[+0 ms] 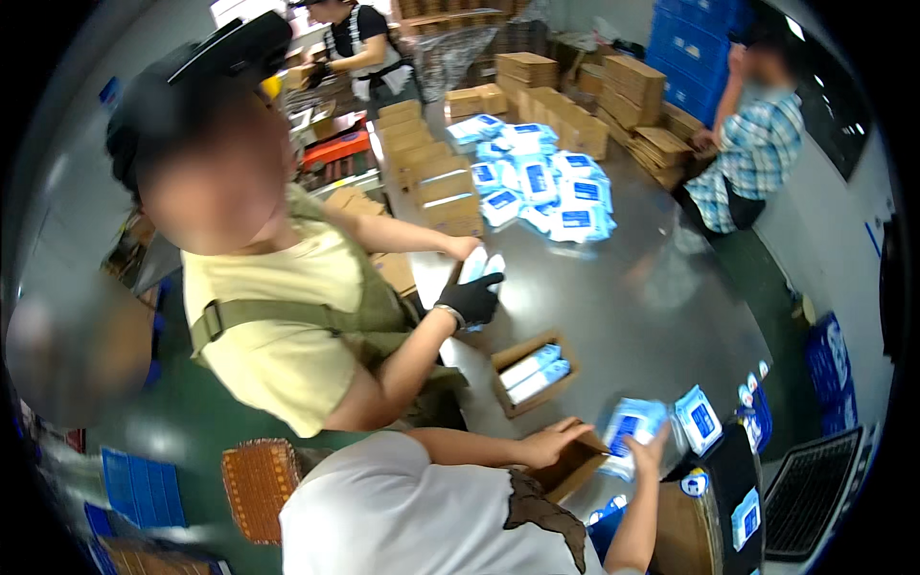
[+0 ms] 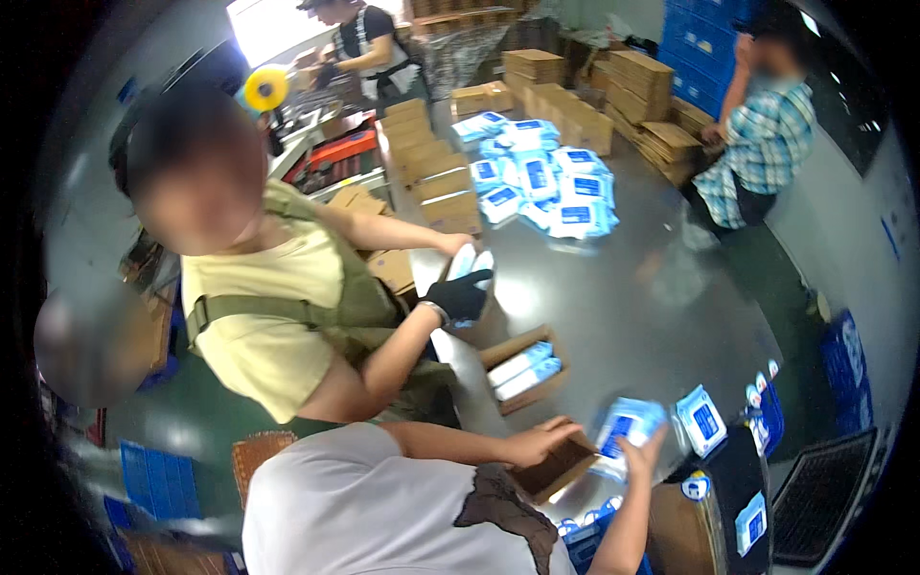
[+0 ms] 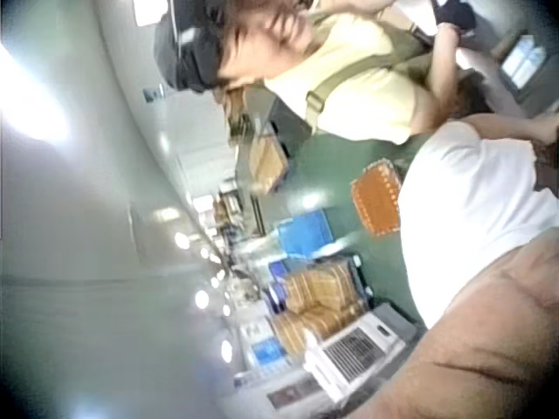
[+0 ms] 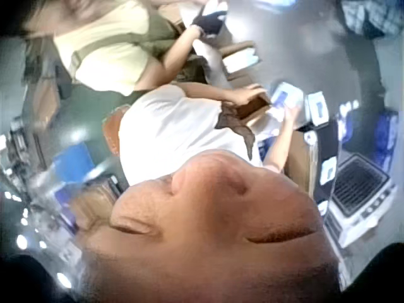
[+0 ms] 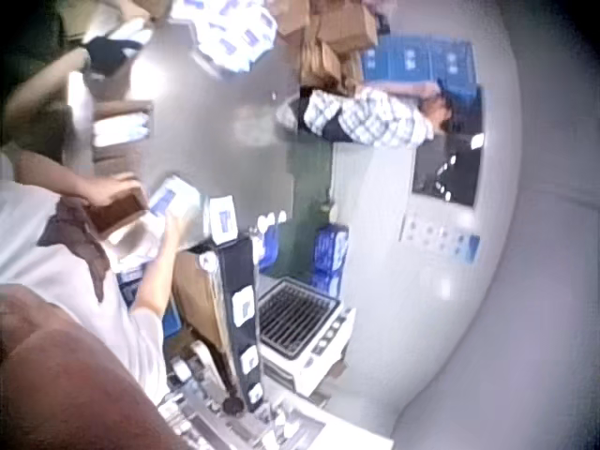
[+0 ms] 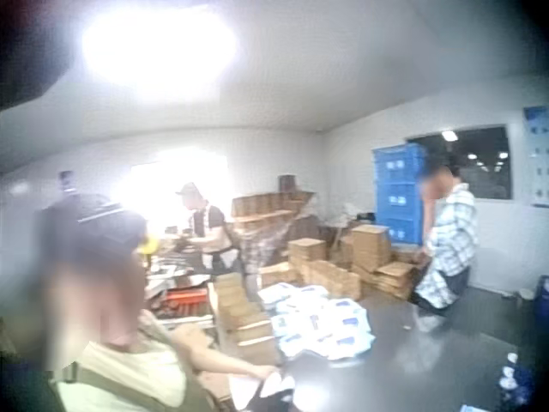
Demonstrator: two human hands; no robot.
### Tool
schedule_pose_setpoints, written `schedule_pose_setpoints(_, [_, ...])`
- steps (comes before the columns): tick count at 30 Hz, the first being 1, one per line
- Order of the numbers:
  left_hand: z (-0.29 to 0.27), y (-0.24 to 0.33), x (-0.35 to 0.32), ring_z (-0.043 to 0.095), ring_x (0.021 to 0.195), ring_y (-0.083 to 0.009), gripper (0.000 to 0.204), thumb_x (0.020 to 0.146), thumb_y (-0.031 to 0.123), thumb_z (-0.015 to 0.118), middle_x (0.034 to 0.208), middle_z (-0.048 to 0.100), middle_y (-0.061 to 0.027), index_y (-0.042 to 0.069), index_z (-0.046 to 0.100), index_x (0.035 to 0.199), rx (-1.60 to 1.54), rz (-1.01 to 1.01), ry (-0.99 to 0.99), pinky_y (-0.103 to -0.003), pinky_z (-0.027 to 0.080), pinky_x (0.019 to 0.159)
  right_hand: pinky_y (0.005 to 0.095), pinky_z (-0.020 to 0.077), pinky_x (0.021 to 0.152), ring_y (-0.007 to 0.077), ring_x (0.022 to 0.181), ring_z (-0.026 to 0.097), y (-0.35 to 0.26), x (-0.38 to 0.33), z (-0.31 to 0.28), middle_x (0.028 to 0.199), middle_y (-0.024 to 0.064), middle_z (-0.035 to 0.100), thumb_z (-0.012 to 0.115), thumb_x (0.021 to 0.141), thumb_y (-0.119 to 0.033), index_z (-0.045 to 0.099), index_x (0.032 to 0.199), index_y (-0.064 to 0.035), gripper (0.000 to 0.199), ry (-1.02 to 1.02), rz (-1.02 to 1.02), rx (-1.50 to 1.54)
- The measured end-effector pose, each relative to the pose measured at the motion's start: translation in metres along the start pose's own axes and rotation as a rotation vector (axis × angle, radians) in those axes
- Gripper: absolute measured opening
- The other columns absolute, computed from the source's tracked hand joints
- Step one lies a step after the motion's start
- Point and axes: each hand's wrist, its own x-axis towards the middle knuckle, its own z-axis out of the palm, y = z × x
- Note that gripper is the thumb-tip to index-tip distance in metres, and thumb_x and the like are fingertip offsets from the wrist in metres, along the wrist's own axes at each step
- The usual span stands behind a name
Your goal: The person packs blue-wrapped product packets into cardboard boxes on a metal table. They then move to a large container to load white plastic trays into a packaging machine.
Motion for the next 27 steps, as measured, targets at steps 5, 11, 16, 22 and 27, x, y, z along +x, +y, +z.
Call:
schedule_pose_setpoints(5, [0.015,0.013,0.009,0.037,0.127,-0.046,0.083,0.072,-0.011,0.05,0.143,0.028,-0.0218,0.019,0.026,0.146,0.101,-0.032,0.129,-0.047,0.035,0.106,0.0434,0.0414,0.1,0.0313,0.119,0.048,-0.115,-0.096,-0.034,0.136,0.0164,0.042,0.066,0.074,0.003,0.008,0.152,-0.016,0.099,0.209,0.169,0.839])
schedule_pose_setpoints(11, [0.021,0.002,0.025,0.048,0.11,-0.0433,0.046,0.088,0.014,0.053,0.118,0.05,-0.0216,0.012,0.045,0.134,0.069,0.042,0.28,-0.047,0.041,0.095,0.0427,0.037,0.104,0.0329,0.127,0.041,-0.156,-0.153,0.045,0.14,0.0222,0.035,0.078,0.064,-0.002,0.005,0.15,-0.0066,0.113,0.303,-0.009,0.364])
schedule_pose_setpoints(16, [0.003,0.005,0.05,0.057,0.094,-0.0367,0.015,0.084,0.011,0.062,0.098,0.058,-0.0134,0.01,0.062,0.098,0.138,0.116,0.26,-0.045,0.048,0.079,0.0487,0.0374,0.094,0.0455,0.108,0.043,-0.194,-0.177,0.071,0.117,0.0309,0.04,0.08,0.062,-0.027,0.0,0.151,-0.0061,0.121,0.33,0.247,-0.627])
schedule_pose_setpoints(22, [0.005,-0.003,0.073,0.062,0.086,-0.0323,0.015,0.082,0.019,0.069,0.092,0.063,-0.0121,0.006,0.062,0.086,0.021,-0.031,0.283,-0.041,0.05,0.073,0.051,0.0357,0.09,0.0441,0.102,0.044,-0.201,-0.18,0.082,0.109,0.0288,0.043,0.076,0.066,-0.033,0.006,0.15,-0.0033,0.113,0.223,0.34,-0.685])
schedule_pose_setpoints(27, [0.007,-0.003,0.079,0.063,0.087,-0.0325,0.019,0.084,0.027,0.066,0.095,0.064,-0.0117,0.009,0.063,0.09,-0.03,-0.053,0.229,-0.042,0.05,0.072,0.0521,0.0303,0.092,0.0408,0.121,0.035,-0.147,-0.156,0.121,0.134,0.0236,0.037,0.068,0.074,-0.041,0.044,0.136,-0.0045,0.076,0.333,0.193,-1.024])
